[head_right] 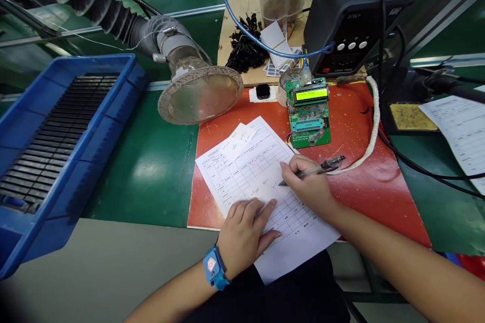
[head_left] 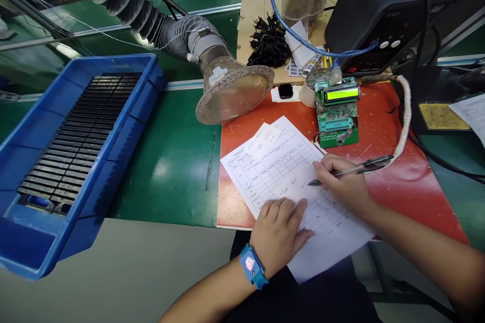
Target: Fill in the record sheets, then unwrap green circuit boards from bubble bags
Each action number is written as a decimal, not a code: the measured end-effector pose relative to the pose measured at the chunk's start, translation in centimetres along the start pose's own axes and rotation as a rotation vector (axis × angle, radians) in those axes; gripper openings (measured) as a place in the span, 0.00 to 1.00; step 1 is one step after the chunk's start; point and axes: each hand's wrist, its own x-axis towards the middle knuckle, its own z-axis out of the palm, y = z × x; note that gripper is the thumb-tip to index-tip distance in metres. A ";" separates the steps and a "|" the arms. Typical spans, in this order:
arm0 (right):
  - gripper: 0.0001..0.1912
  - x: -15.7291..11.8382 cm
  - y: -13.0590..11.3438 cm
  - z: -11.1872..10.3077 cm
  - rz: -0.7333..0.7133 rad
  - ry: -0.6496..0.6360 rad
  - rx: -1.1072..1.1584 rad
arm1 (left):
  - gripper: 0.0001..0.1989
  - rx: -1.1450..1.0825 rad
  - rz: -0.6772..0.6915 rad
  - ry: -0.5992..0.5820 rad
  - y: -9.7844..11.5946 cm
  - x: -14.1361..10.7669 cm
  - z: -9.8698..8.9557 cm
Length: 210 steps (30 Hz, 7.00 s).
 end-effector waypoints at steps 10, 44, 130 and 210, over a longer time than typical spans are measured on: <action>0.20 0.0 0.0 0.1 0.016 0.063 -0.028 | 0.29 -0.010 -0.004 -0.002 0.0 0.1 0.0; 0.13 -1.3 -0.7 0.5 -0.158 -0.300 0.084 | 0.18 -0.124 -0.003 0.118 -0.3 0.0 -0.1; 0.17 -0.6 0.5 -1.5 -0.080 -0.119 0.030 | 0.27 0.024 -0.027 0.017 0.2 0.3 -0.2; 0.16 -1.1 -1.5 1.7 -0.063 -0.208 0.020 | 0.25 -0.112 0.185 0.052 -0.8 -0.5 0.5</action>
